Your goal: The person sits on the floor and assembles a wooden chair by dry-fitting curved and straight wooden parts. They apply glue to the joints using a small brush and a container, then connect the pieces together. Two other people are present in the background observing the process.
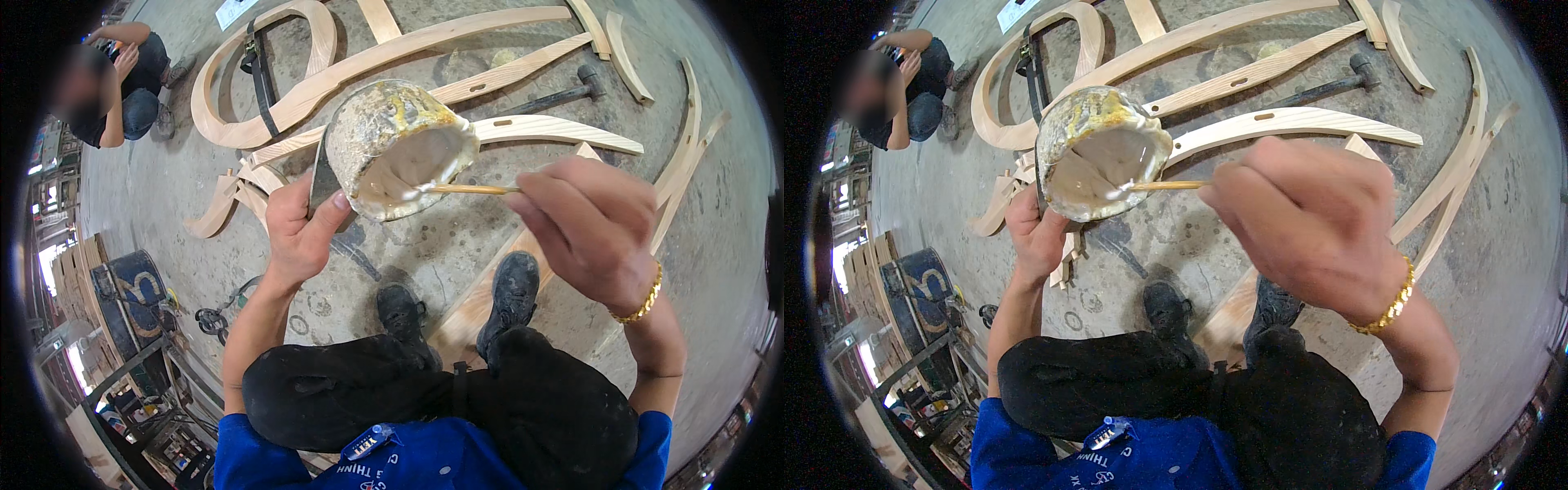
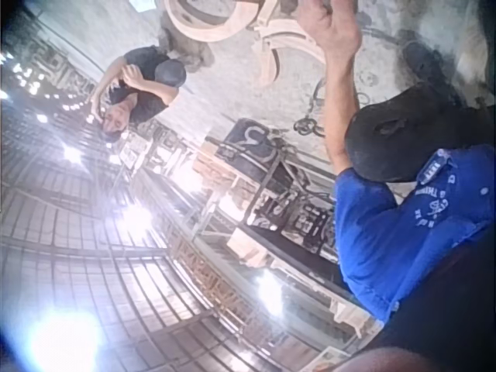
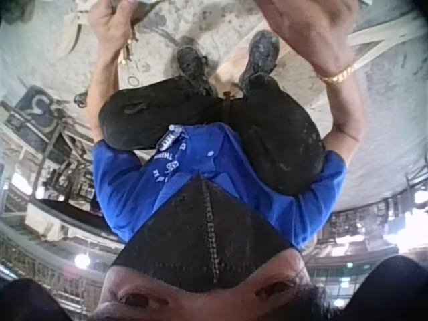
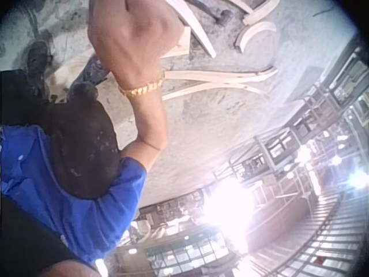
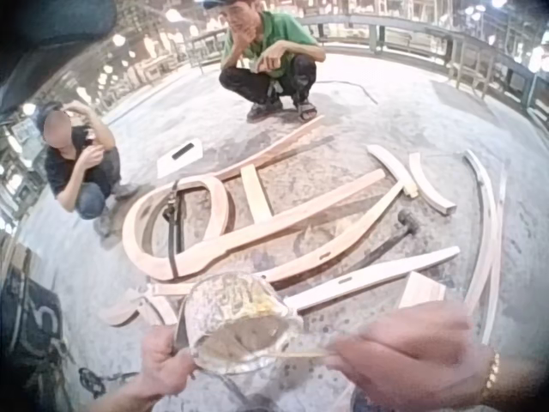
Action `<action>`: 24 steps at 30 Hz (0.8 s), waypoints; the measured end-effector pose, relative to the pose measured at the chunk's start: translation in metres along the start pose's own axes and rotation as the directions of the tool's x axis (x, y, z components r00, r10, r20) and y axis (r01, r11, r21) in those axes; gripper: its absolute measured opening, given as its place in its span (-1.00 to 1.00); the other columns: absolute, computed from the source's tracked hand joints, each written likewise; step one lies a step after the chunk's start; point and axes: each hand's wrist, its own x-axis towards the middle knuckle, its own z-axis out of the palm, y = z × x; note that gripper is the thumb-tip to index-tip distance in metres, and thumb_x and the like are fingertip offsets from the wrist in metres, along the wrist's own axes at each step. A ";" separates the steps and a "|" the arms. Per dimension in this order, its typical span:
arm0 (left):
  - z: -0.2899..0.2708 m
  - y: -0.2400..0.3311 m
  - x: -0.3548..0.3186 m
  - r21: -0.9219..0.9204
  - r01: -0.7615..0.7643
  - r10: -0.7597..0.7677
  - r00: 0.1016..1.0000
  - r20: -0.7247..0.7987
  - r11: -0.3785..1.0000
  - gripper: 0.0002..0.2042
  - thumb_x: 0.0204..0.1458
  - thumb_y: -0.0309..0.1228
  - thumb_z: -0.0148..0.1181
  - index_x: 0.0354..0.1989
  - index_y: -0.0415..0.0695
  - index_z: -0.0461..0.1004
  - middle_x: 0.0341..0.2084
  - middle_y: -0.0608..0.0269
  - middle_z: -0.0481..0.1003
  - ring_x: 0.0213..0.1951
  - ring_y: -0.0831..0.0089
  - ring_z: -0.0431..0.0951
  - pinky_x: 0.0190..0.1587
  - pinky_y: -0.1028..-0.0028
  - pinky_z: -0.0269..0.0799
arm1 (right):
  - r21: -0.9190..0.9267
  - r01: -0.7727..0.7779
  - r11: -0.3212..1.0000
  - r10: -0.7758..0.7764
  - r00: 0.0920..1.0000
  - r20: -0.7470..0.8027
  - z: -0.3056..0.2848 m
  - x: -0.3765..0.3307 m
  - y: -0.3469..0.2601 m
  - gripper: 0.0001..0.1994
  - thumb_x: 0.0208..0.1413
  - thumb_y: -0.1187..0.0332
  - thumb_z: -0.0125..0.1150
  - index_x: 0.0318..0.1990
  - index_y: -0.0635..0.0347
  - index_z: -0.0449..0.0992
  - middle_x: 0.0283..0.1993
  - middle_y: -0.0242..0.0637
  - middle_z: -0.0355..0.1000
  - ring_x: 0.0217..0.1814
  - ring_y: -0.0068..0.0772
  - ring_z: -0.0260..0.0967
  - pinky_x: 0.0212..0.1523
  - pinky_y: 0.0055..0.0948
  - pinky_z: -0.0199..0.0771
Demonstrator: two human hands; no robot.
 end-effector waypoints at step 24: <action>0.022 0.006 -0.005 0.163 -0.179 0.217 0.942 -0.257 0.970 -0.85 0.09 -0.52 0.02 -0.28 -0.37 0.45 -0.64 0.36 0.42 -0.59 0.64 0.32 -0.52 0.60 0.23 | 0.015 -0.099 0.995 0.099 0.958 -0.270 0.030 -0.010 -0.010 -0.85 -0.21 0.45 0.42 -0.45 0.20 0.56 -0.48 -0.32 0.45 -0.50 -0.40 0.41 -0.50 -0.48 0.38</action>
